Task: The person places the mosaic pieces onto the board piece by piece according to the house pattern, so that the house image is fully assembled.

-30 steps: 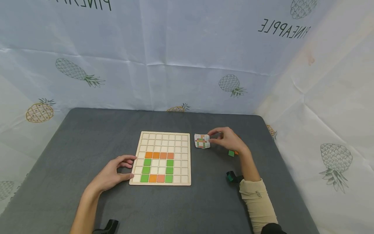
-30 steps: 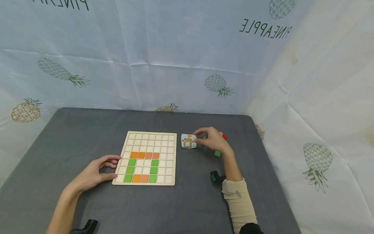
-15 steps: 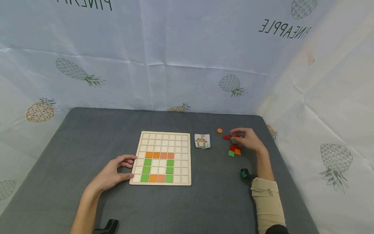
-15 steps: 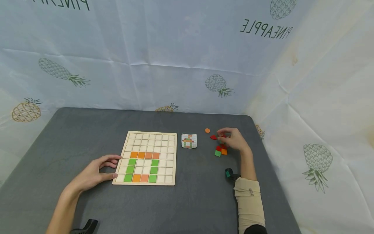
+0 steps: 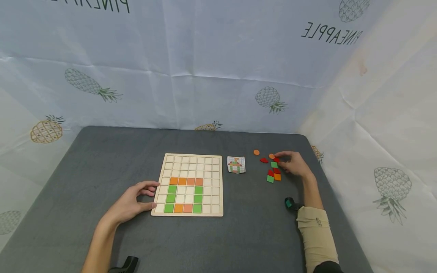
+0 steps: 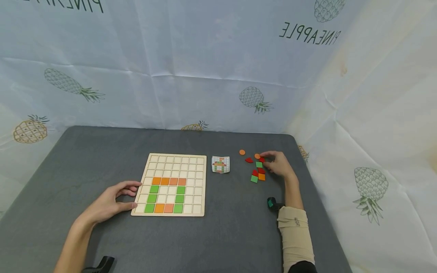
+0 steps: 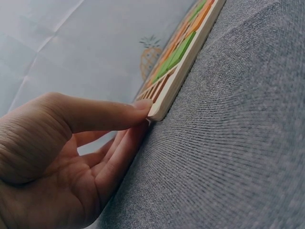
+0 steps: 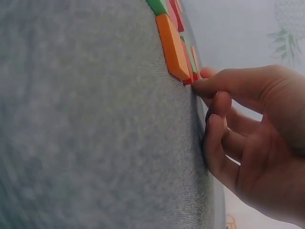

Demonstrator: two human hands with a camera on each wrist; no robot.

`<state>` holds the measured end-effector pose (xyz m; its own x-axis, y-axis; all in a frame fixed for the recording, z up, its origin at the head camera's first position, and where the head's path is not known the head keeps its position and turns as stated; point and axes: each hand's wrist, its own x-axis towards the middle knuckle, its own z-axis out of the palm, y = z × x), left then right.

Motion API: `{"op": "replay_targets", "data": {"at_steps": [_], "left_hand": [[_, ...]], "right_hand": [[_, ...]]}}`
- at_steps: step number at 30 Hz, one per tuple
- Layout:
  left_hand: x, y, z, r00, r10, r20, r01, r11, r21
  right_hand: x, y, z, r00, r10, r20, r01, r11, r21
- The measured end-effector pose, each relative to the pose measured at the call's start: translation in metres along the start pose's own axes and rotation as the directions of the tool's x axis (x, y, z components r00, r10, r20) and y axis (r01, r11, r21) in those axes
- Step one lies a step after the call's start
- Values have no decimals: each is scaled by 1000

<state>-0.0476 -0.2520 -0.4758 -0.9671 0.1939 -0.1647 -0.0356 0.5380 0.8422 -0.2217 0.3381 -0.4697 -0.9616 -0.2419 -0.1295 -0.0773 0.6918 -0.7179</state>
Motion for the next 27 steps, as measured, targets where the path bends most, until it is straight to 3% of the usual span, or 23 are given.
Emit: {"op": "replay_targets", "data": {"at_steps": [19,27], "left_hand": [[0,-3,0,1000,1,1,-1,1000,-17],[1,-1,-1,1000,3,2,-3,1000,-18]], "right_hand": [[8,5,1,999,43,3,-43,997,-60],[5,5,-1,1000,27,16,-26,998,-56]]}}
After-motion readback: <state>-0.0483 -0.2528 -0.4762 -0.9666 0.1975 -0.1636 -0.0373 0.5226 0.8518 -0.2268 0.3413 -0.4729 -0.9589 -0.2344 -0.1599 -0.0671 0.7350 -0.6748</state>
